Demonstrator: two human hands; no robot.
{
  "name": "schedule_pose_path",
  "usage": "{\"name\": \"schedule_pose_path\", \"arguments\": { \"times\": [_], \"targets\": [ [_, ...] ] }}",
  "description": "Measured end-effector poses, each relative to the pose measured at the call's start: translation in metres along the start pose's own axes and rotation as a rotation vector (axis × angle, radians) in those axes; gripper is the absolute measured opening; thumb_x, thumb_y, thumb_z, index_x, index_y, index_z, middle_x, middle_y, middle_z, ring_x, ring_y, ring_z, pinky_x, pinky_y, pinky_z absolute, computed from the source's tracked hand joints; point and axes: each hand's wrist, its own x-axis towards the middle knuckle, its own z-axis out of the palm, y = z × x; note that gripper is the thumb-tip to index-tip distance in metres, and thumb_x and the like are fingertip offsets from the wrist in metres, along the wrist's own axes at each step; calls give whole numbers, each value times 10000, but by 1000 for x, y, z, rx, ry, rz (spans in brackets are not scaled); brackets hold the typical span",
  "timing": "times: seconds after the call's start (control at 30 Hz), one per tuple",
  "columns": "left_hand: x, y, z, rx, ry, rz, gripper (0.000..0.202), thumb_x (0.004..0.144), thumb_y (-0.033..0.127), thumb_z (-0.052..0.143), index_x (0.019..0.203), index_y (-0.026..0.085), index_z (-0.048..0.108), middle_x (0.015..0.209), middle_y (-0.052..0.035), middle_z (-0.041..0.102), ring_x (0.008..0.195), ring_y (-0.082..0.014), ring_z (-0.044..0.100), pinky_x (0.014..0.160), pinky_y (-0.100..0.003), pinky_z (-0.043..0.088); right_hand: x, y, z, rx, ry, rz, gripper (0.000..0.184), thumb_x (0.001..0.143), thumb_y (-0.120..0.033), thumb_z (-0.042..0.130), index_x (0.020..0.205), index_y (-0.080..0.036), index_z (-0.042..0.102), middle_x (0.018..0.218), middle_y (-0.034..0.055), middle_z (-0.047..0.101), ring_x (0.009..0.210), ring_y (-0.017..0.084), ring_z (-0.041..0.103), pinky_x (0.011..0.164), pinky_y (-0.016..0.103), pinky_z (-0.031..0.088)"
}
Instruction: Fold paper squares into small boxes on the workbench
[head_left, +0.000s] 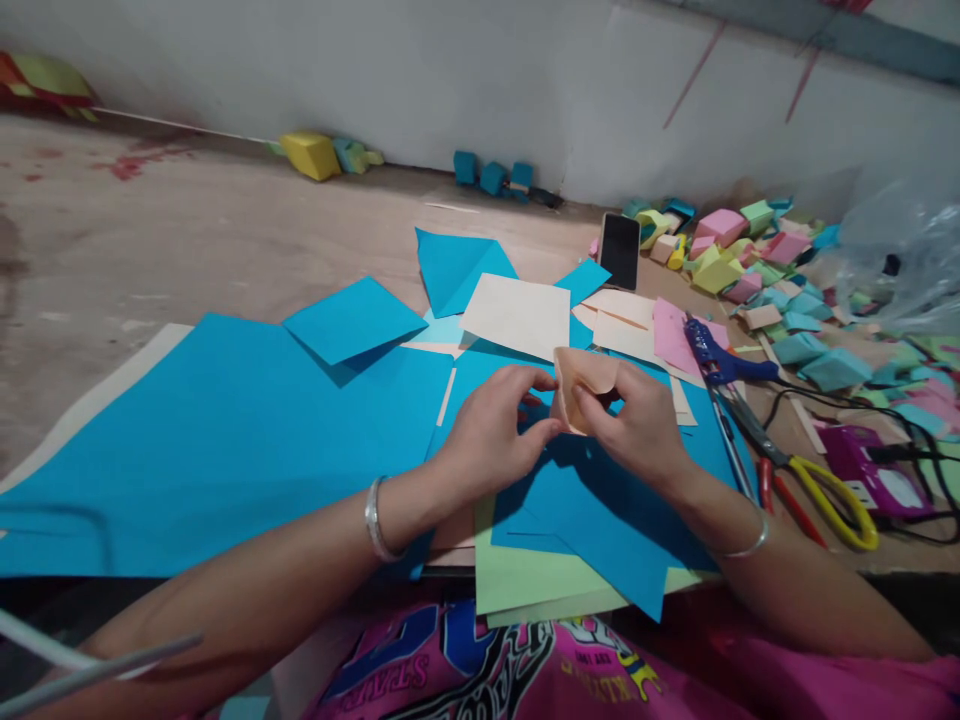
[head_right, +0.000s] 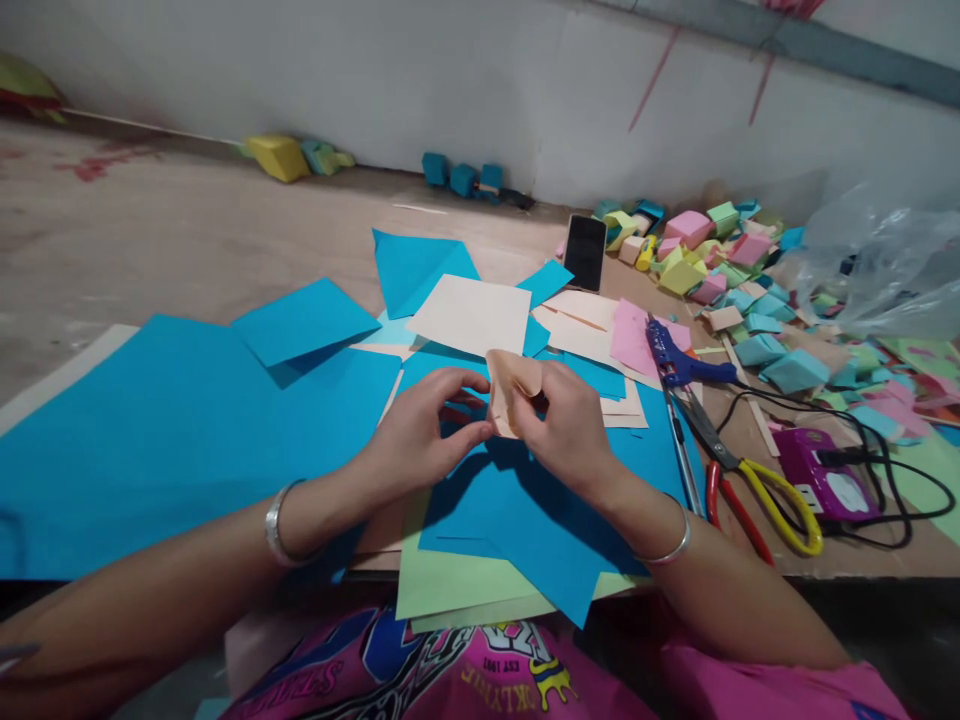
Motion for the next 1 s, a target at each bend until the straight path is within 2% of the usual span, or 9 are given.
{"name": "schedule_pose_path", "arguments": {
  "times": [0.13, 0.23, 0.37, 0.47, 0.6, 0.87, 1.0],
  "targets": [
    [0, 2, 1, -53, -44, -22, 463, 697, 208, 734, 1117, 195, 542, 1134, -90, 603, 986, -221, 619, 789, -356, 569, 1, 1, 0, -11, 3, 20, 108, 813, -237, 545, 740, -168, 583, 702, 34, 581, 597, 138, 489, 549, 281, 353],
    [1, 1, 2, -97, -6, -50, 414, 686, 179, 730, 1064, 195, 563, 1093, -78, 606, 965, -209, 620, 760, -341, 575, 1, 2, 0, 9, -11, 6, 96, 821, -230, 546, 752, -174, 585, 734, 34, 582, 623, 141, 499, 557, 278, 361],
    [3, -2, 2, -234, 22, -132, 330, 657, 160, 737, 951, 187, 591, 990, -49, 631, 842, -173, 658, 698, -315, 582, 2, -1, -3, 86, -18, -68, 90, 814, -165, 535, 750, -186, 596, 759, 30, 591, 719, 160, 545, 628, 289, 405],
    [6, -6, 0, -358, -58, -204, 309, 638, 153, 740, 896, 191, 574, 817, -10, 667, 734, -164, 684, 634, -290, 571, 3, -3, -6, 191, -74, -74, 144, 803, -112, 513, 786, -193, 630, 840, 35, 651, 812, 167, 589, 728, 303, 443],
    [10, -8, -5, -392, -140, -202, 315, 600, 154, 757, 852, 188, 572, 699, 6, 675, 699, -181, 691, 613, -290, 555, 4, -1, -7, 259, -140, -28, 145, 810, -128, 514, 806, -192, 643, 874, 37, 680, 804, 165, 609, 722, 306, 455],
    [10, -9, -6, -328, -147, -127, 233, 694, 105, 609, 913, 177, 642, 813, -35, 716, 754, -175, 704, 679, -301, 569, 5, 0, -10, 174, -156, -132, 167, 786, -102, 507, 827, -193, 642, 864, 44, 662, 779, 163, 583, 679, 299, 439],
    [11, -9, -9, -122, -69, -46, 202, 724, 118, 598, 901, 189, 665, 932, -47, 706, 778, -156, 689, 703, -292, 566, 4, 0, -9, 153, -209, -155, 181, 797, -125, 519, 928, -192, 625, 915, 50, 649, 787, 161, 573, 682, 297, 443]
  ]
}}
